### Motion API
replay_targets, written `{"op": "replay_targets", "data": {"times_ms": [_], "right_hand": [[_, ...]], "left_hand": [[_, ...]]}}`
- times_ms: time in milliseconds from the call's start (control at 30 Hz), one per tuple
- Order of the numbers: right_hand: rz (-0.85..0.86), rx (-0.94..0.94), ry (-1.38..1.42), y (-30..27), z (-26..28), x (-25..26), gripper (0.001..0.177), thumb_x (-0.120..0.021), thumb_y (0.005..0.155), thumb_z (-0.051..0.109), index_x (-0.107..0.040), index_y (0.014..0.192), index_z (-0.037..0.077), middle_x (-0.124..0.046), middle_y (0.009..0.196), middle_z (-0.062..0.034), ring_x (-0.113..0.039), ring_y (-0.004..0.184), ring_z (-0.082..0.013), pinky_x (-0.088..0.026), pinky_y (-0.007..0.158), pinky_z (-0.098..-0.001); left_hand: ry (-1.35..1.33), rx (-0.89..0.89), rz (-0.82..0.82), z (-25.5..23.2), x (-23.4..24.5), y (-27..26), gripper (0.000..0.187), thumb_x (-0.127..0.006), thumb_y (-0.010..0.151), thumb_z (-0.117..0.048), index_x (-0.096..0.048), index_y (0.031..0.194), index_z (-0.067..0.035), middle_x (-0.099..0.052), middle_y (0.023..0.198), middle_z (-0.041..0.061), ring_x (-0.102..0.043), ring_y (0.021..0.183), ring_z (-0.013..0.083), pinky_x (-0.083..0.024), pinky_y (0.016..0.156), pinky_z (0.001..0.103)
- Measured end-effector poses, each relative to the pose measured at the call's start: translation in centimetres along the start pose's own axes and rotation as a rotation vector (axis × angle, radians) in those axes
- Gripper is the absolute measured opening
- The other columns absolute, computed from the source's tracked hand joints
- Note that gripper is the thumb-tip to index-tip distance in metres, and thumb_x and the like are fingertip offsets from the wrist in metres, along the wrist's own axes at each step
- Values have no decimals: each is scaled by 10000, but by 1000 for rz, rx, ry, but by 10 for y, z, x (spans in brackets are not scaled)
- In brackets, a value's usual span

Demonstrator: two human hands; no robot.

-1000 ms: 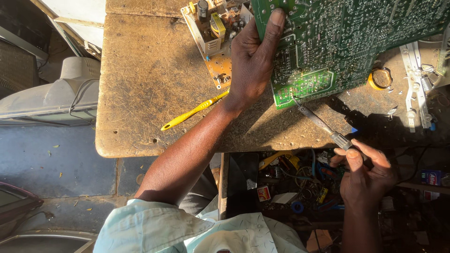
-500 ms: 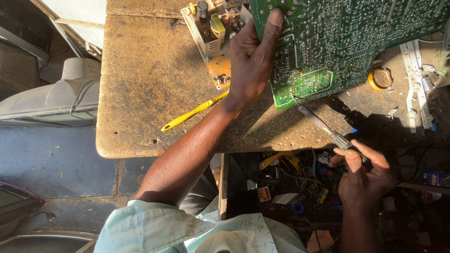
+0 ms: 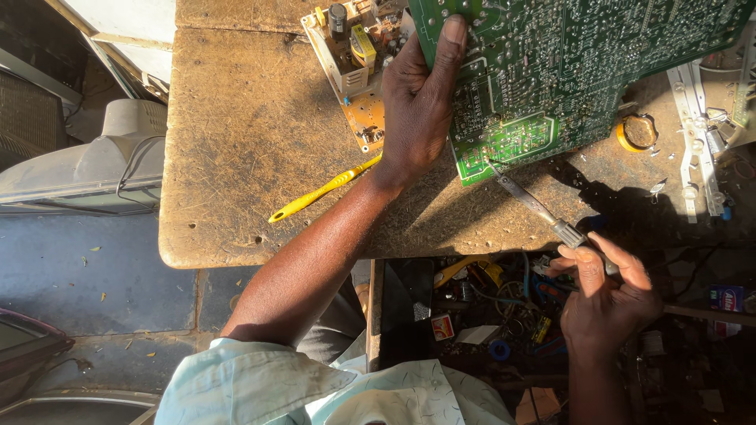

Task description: The person uses a soldering iron to work on the solder joints of a green circuit board held in their left hand. They flip the board over to inspect the component side and then return to the solder side to continue the repair process.

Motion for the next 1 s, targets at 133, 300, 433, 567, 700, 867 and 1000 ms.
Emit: {"op": "replay_targets", "data": {"times_ms": [133, 300, 433, 567, 700, 867, 1000], "right_hand": [[73, 93, -220, 7, 13, 0, 252, -691, 1135, 101, -629, 1223, -127, -722, 959, -243, -759, 838, -269, -655, 771, -385], [81, 51, -389, 19, 23, 3, 238, -679, 1141, 84, -636, 1227, -134, -737, 947, -238, -767, 830, -251, -639, 782, -356], [88, 12, -405, 20, 27, 0, 244, -681, 1143, 83, -642, 1246, -135, -737, 955, -233, -767, 846, -246, -626, 805, -332], [120, -15, -372, 21, 28, 3, 225, -674, 1132, 54, -636, 1248, -134, -731, 977, -231, -758, 852, -235, -633, 838, -325], [110, -56, -269, 29, 18, 10, 195, -659, 1117, 15, -631, 1240, -135, -738, 972, -227, -757, 828, -230, -624, 825, -318], [172, 42, -288, 28, 23, 20, 205, -666, 1103, -13, -609, 1268, -121, -730, 1032, -208, -760, 909, -215, -632, 882, -301], [187, 127, -405, 24, 29, 22, 210, -736, 1094, -17, -636, 1257, -103, -744, 1043, -203, -760, 923, -209, -614, 897, -284]], "left_hand": [[-25, -17, 20, -1, -3, 1, 418, -507, 1162, -456, -666, 1299, -94, -772, 1034, 30, -738, 918, 66, -657, 856, 300], [-58, -23, 38, -2, -5, -1, 390, -515, 1182, -429, -663, 1292, -86, -771, 1064, 36, -730, 945, 69, -648, 888, 303], [-83, -32, 37, -3, -6, -2, 371, -520, 1192, -407, -658, 1303, -81, -766, 1093, 35, -719, 986, 68, -632, 918, 300], [-124, -35, 38, -6, -6, -3, 362, -524, 1194, -391, -650, 1305, -70, -757, 1094, 39, -706, 977, 69, -615, 905, 290], [-75, -17, 45, -10, -7, -3, 363, -526, 1181, -385, -662, 1271, -61, -773, 1002, 31, -719, 854, 56, -627, 782, 264], [-118, -58, 85, -17, -12, -6, 331, -568, 1184, -356, -641, 1293, -52, -756, 1041, 33, -695, 904, 57, -599, 816, 261], [-183, -60, 113, -17, -12, -7, 302, -599, 1177, -322, -619, 1318, -56, -746, 1053, 33, -675, 874, 60, -581, 779, 251]]}}
Point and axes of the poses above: each hand's wrist, its own y-axis towards the middle knuckle, its own x-axis out of the back of the hand, z = x × y, the point moved 6 cm from there along y, towards the middle knuckle
